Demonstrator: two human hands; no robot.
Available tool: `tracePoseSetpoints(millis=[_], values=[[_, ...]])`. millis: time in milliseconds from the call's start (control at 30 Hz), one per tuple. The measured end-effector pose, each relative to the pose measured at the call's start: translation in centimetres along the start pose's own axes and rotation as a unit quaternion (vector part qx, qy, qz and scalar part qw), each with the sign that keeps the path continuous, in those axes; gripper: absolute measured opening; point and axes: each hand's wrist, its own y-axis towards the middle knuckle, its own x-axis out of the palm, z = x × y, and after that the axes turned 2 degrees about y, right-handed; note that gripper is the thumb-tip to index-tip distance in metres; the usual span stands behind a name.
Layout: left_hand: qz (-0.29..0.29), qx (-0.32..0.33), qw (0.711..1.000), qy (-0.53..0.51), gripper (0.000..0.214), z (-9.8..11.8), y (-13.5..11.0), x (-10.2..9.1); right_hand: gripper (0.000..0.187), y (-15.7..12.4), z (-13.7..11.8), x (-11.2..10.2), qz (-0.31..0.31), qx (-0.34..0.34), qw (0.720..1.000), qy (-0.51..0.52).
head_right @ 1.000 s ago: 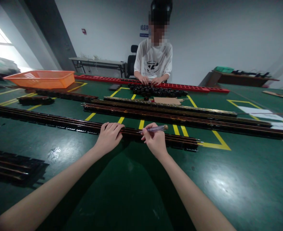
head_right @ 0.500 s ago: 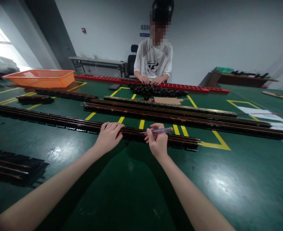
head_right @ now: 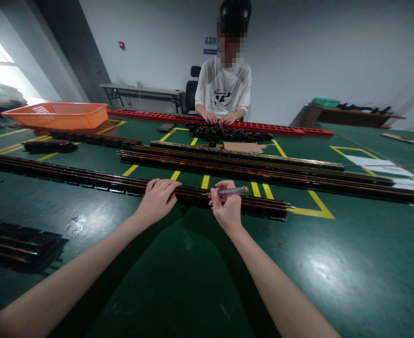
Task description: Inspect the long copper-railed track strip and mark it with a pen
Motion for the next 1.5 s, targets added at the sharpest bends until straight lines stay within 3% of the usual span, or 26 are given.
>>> tracePoseSetpoints(millis=[333, 633, 1033, 1500], values=[[0.010, 0.019, 0.999, 0.035, 0.033, 0.34, 0.05, 0.13, 0.016, 0.06, 0.53, 0.14, 0.009, -0.003, 1.000, 0.024], [0.012, 0.019, 0.999, 0.034, 0.036, 0.33, 0.00, 0.12, 0.018, -0.03, 0.30, -0.12, -0.033, -0.006, 0.999, -0.006], [0.003, 0.011, 0.999, 0.040, 0.035, 0.38, 0.08, -0.02, 0.020, 0.00, -0.02, -0.17, -0.043, -0.001, 0.999, -0.029], [0.003, 0.013, 0.999, 0.051, 0.037, 0.41, 0.01, -0.01, 0.017, -0.16, 0.04, 0.19, -0.024, -0.014, 1.000, -0.005]])
